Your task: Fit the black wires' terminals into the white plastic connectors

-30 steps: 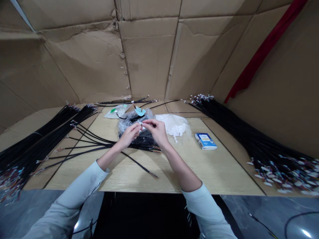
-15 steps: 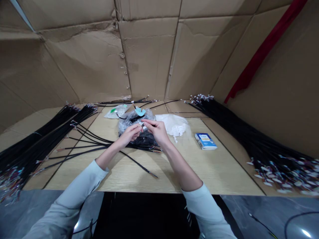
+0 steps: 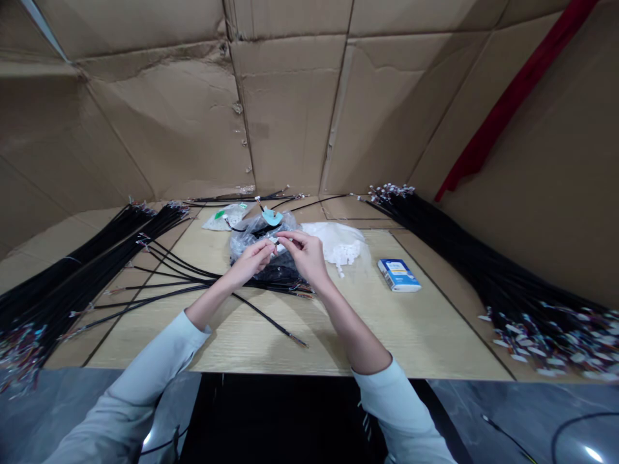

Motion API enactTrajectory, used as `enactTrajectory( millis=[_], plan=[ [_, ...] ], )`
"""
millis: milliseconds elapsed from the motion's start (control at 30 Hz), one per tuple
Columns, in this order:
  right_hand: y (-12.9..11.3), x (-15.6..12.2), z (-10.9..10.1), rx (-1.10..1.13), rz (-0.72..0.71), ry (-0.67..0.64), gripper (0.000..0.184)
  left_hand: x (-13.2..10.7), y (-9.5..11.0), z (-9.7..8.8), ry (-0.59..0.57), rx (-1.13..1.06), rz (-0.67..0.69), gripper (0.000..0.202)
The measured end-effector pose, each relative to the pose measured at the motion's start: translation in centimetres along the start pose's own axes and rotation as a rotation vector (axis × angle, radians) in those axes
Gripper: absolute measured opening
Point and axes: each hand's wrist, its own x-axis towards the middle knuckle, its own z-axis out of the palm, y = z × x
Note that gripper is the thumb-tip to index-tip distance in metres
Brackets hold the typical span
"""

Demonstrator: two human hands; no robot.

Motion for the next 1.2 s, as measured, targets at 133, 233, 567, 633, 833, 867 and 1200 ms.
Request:
enactTrajectory(
  millis=[133,233,567,633,833,867,1200],
  plan=[
    [0.0,-0.1,0.1,0.007,0.081,0.045,0.020,0.1,-0.2,0.0,0.027,0.056,0.025,0.038],
    [0.0,-0.4,0.4,0.023,0.089,0.072,0.021,0.0,-0.4,0.0,0.052,0.135,0.060,0.034],
    [-0.3,-0.9,1.8,0.129,0.130,0.206,0.016,0.0,-0.8,0.0,0.082,0.234,0.102,0.030],
    [-0.2,-0.8,1.7,0.136,0.161,0.197,0.018,0.0,-0.7,0.1,0.077,0.233,0.100,0.030],
    [0.3,-0.4,0.8,0.152,0.226,0.061,0.027,-0.1,-0.7,0.0,0.055,0.212,0.087,0.031],
    [0.3,-0.3,0.6,0.154,0.216,0.035,0.027,-0.1,-0.7,-0.1,0.051,0.207,0.084,0.031],
    [-0.4,0.1,-0.1,0.055,0.108,-0.028,0.021,0.0,-0.6,-0.2,0.065,0.186,0.059,0.033]
  ],
)
